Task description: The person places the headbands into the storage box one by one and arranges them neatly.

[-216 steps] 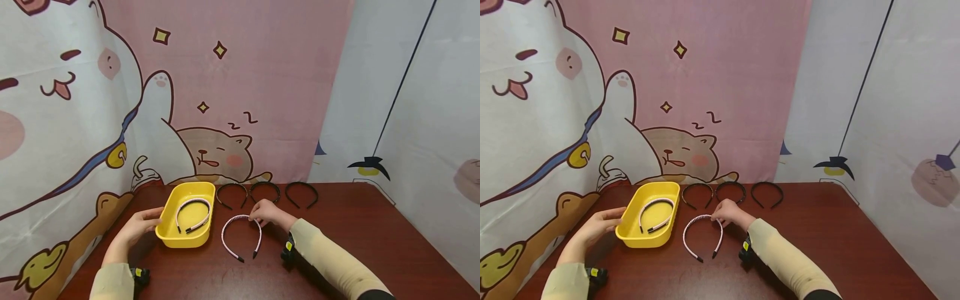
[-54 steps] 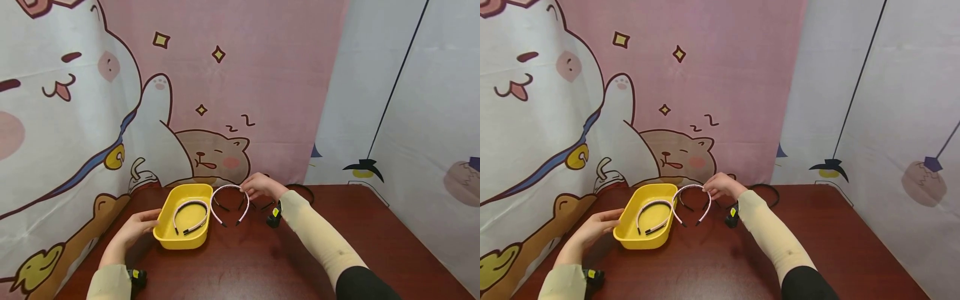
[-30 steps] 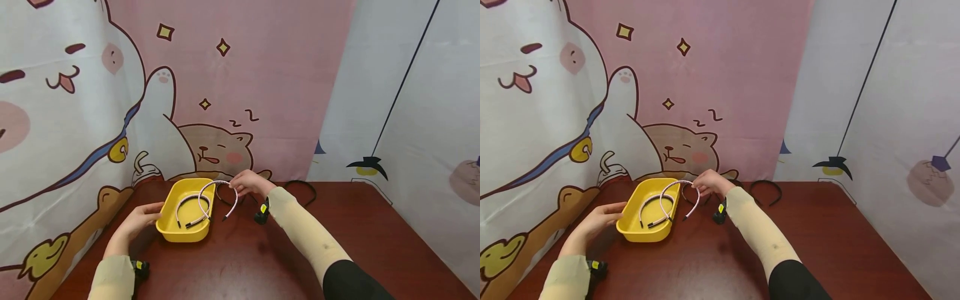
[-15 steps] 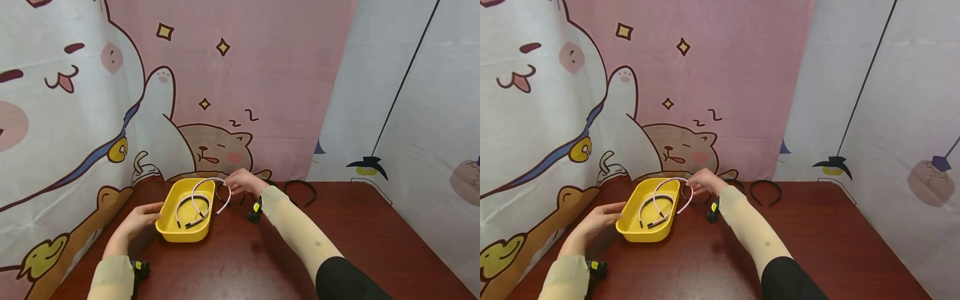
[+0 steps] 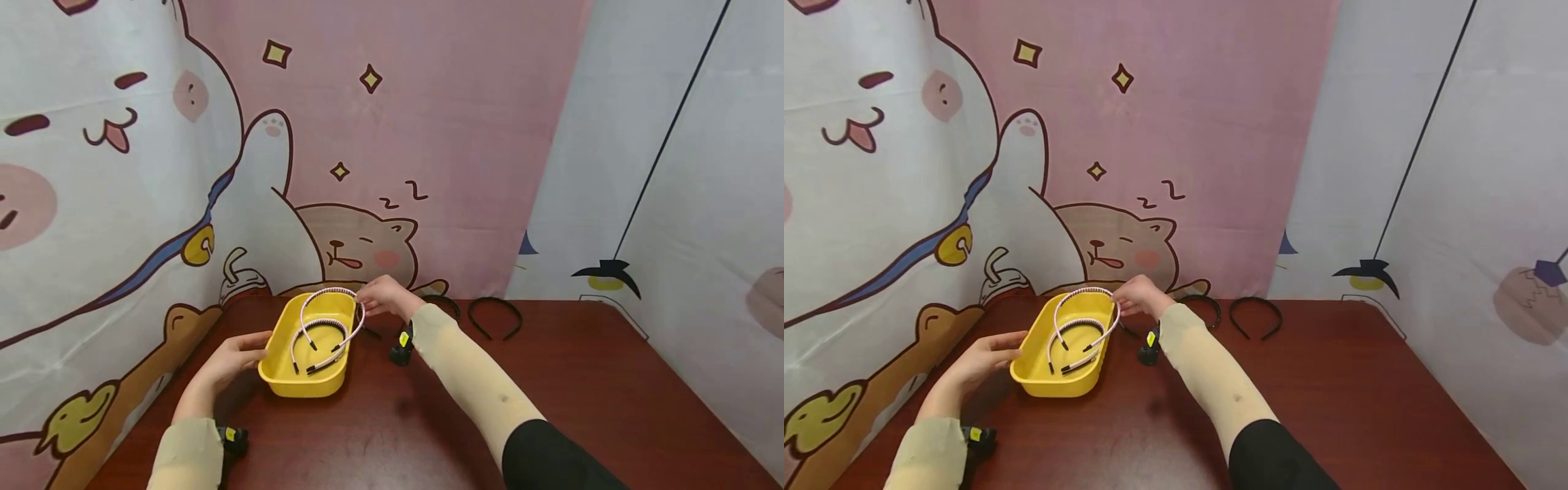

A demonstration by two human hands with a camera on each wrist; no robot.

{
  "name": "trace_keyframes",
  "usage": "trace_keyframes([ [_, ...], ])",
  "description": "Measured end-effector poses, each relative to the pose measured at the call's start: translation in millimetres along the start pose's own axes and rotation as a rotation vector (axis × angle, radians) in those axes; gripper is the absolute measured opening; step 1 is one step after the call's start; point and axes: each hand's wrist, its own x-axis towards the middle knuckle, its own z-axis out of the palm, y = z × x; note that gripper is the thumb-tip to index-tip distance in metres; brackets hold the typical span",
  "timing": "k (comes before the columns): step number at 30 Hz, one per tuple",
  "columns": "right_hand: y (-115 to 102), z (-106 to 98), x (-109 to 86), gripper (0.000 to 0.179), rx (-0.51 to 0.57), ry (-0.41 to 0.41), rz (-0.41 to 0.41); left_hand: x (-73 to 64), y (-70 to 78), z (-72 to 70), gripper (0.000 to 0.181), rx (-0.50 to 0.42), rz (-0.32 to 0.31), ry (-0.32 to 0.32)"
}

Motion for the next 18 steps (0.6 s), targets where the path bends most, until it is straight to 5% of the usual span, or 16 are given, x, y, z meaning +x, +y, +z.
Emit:
trace_keyframes([
  [8, 3, 11, 6.5, 0.030, 0.009, -0.007, 0.007, 2.6, -5.8, -0.3, 0.052, 0.011, 0.007, -0.005],
  [18, 3, 20, 10.4, 0.015, 0.028, 0.031, 0.011, 0.6, -3.4, -1.5, 0.052, 0.006, 0.001, -0.006],
])
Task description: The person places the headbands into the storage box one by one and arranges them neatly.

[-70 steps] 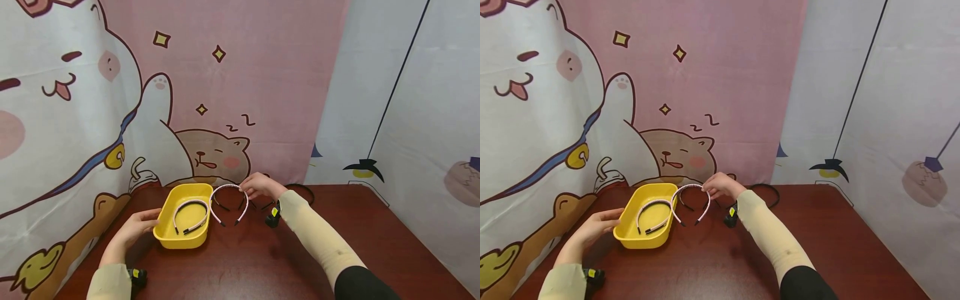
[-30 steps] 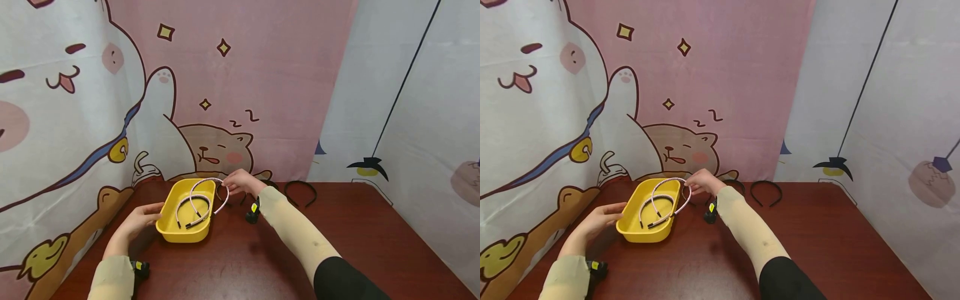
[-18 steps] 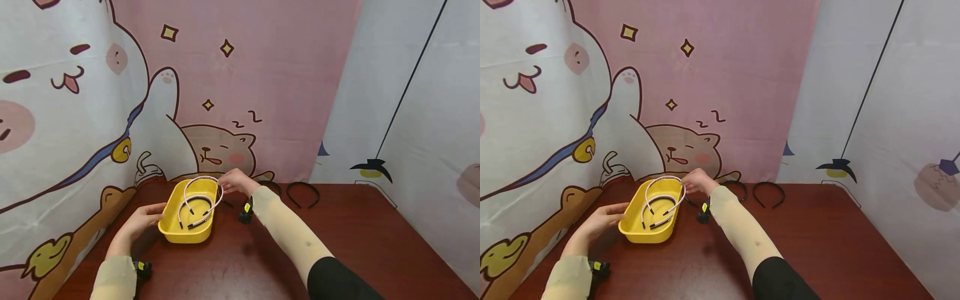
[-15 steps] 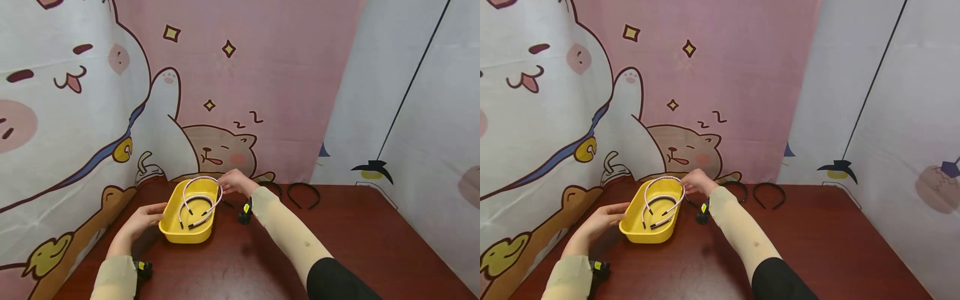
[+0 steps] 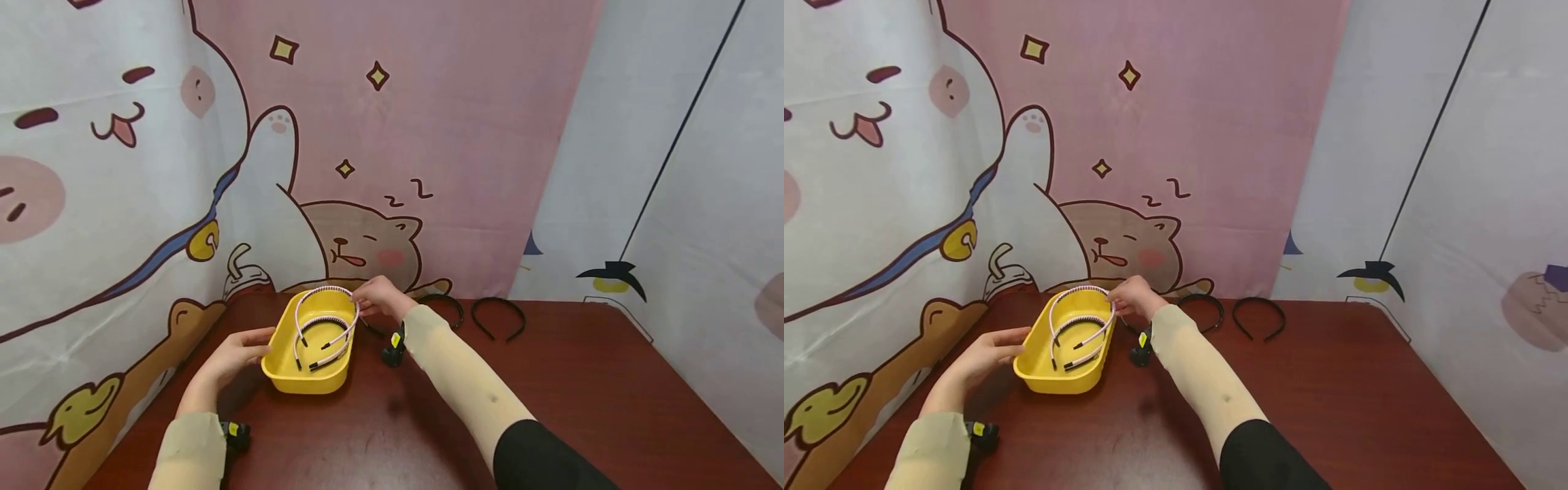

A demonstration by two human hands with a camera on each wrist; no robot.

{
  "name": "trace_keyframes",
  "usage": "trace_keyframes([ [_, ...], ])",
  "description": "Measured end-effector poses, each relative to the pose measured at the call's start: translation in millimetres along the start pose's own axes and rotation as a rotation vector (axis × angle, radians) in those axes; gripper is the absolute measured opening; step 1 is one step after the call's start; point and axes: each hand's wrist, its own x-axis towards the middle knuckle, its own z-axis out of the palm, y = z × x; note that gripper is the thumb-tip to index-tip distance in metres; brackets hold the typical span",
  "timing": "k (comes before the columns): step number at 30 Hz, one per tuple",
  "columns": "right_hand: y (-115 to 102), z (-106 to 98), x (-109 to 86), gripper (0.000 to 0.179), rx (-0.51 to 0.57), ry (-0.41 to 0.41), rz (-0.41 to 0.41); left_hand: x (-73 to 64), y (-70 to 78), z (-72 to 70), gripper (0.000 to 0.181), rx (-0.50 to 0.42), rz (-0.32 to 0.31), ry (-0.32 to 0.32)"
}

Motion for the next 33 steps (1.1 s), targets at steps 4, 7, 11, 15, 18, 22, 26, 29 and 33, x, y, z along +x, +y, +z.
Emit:
trace_keyframes([
  [4, 0, 4, 0.9, 0.018, -0.003, 0.022, -0.009, -0.3, -1.7, -0.4, 0.052, -0.009, 0.017, -0.014],
  [7, 1, 8, 0.5, 0.020, -0.013, 0.037, -0.018, -0.7, -3.2, 0.1, 0.052, -0.020, 0.023, -0.014],
  [11, 3, 14, -0.9, 0.016, -0.024, 0.062, -0.019, -1.8, -3.6, 0.8, 0.052, -0.015, 0.018, -0.014],
  [15, 2, 20, -2.0, 0.015, -0.024, 0.088, -0.034, -1.6, -0.7, 0.8, 0.052, -0.018, 0.025, -0.016],
  [18, 0, 24, -1.1, 0.016, -0.036, 0.099, -0.045, -0.9, 1.4, 0.3, 0.052, -0.024, 0.022, -0.007],
  [22, 0, 29, 2.7, 0.018, -0.056, 0.123, -0.035, -0.3, 1.4, -0.2, 0.052, -0.018, 0.016, -0.001],
  [26, 2, 34, 4.8, 0.015, -0.070, 0.149, -0.038, 1.0, 0.0, 0.6, 0.052, -0.004, 0.011, 0.007],
  [29, 4, 37, 5.4, 0.011, -0.063, 0.150, -0.046, 1.0, -0.1, 1.1, 0.052, 0.000, -0.002, 0.021],
  [33, 5, 41, 5.4, 0.011, -0.053, 0.165, -0.045, 0.5, 0.8, 0.5, 0.052, -0.002, -0.013, 0.028],
])
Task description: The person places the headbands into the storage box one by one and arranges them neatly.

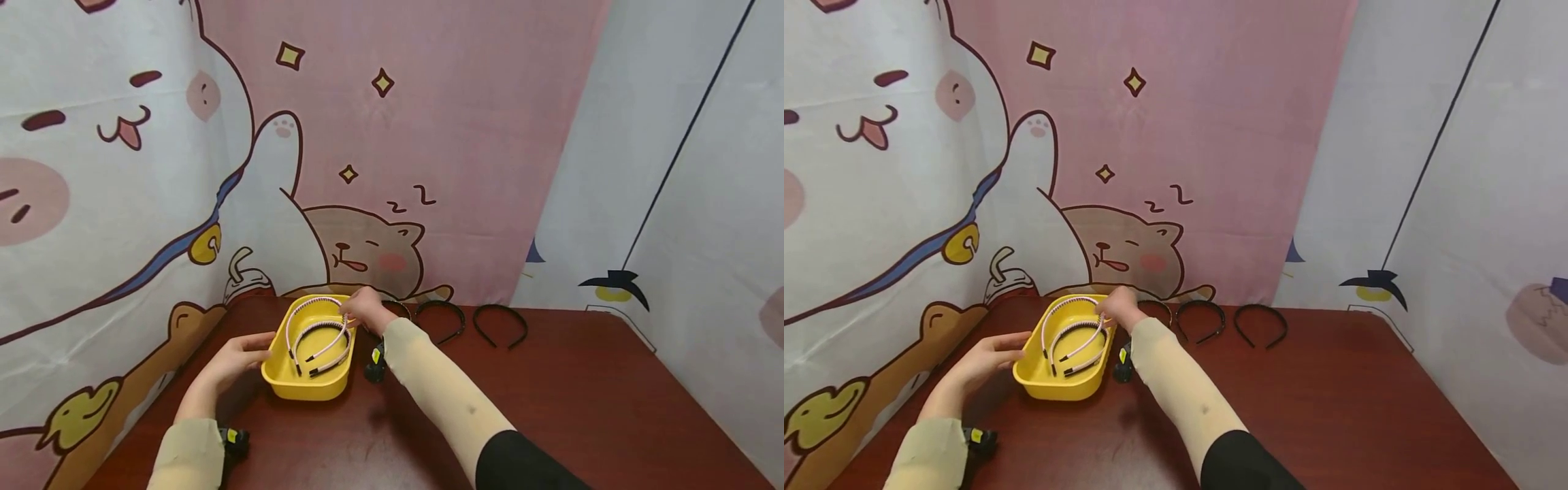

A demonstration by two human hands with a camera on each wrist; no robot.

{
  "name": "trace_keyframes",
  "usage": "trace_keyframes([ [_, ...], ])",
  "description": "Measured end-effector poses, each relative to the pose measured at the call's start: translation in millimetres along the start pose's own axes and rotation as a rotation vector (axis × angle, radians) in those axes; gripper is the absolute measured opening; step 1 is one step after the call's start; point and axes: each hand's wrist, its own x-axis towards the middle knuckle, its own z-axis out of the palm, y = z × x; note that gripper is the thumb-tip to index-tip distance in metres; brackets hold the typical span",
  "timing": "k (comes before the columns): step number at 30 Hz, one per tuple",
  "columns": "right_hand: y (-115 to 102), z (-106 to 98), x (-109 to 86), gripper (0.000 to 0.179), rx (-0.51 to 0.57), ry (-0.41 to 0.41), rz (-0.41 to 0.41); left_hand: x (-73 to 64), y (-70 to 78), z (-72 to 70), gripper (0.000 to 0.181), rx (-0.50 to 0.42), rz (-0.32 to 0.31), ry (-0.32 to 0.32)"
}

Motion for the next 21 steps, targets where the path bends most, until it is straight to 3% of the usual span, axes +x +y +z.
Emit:
trace_keyframes([
  [21, 2.9, 4.1, 6.7, 0.010, -0.092, 0.029, 0.007, 2.2, -3.1, -0.2, 0.053, -0.021, 0.010, -0.009],
])
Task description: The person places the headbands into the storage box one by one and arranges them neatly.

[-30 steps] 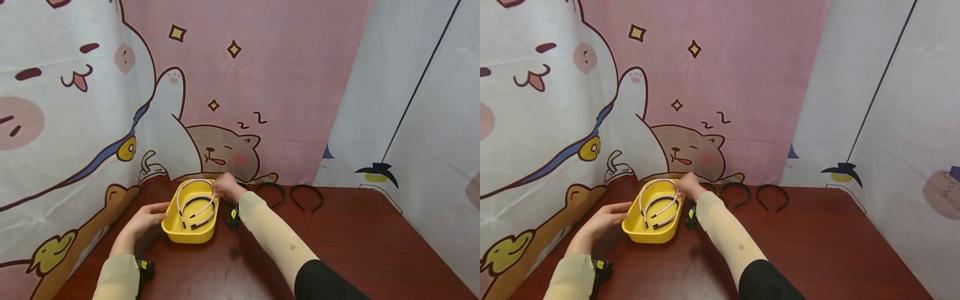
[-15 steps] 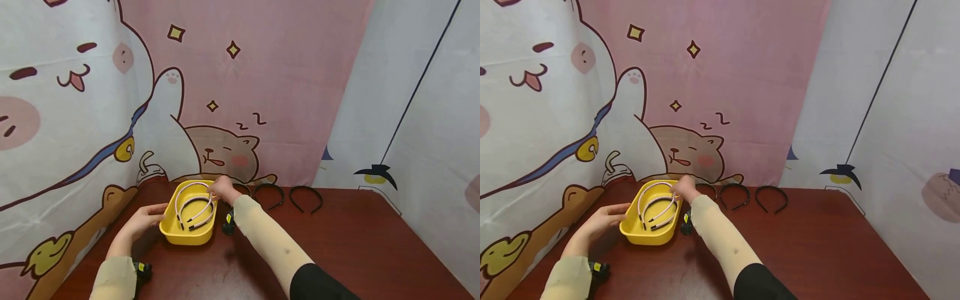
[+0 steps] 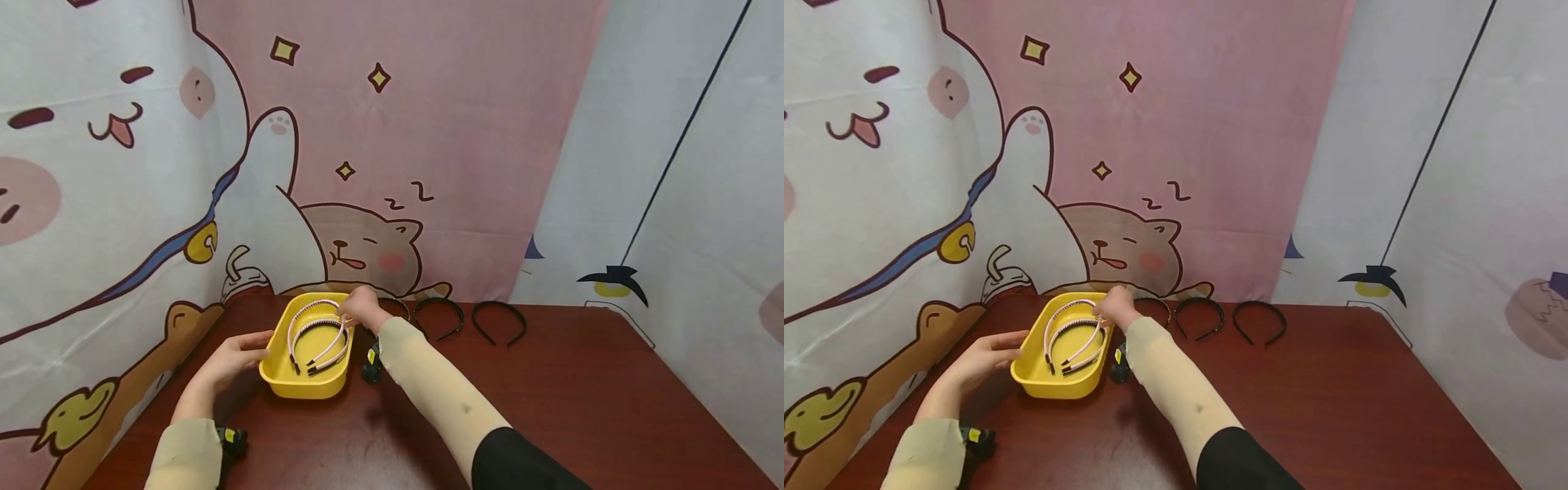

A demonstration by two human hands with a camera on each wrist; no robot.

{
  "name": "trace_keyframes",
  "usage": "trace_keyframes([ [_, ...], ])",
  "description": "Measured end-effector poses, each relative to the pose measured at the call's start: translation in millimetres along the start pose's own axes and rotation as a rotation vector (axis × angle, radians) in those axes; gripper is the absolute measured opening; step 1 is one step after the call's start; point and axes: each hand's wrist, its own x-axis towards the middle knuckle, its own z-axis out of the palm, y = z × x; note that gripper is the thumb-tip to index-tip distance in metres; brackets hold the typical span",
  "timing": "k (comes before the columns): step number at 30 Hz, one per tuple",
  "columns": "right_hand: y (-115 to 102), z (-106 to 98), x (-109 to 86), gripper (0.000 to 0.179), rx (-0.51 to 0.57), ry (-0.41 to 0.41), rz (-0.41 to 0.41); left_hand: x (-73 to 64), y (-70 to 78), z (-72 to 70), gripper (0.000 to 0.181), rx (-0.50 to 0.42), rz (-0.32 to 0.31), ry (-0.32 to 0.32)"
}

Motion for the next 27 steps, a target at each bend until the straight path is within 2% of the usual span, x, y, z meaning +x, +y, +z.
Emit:
trace_keyframes([
  [8, 1, -6, 0.0, 0.007, -0.031, 0.014, -0.004, -1.1, 4.2, 1.8, 0.054, 0.014, -0.009, 0.003],
  [13, -4, -17, -5.0, 0.011, -0.059, 0.010, -0.010, -0.1, 6.8, 2.1, 0.056, 0.035, -0.010, -0.004],
  [20, -7, -43, -12.0, 0.016, -0.086, 0.020, -0.034, -0.3, 6.8, 2.1, 0.056, 0.056, -0.039, 0.004],
  [27, 6, -80, -8.0, 0.015, -0.059, 0.056, -0.040, -3.1, 6.1, 1.6, 0.055, 0.052, -0.036, -0.007],
])
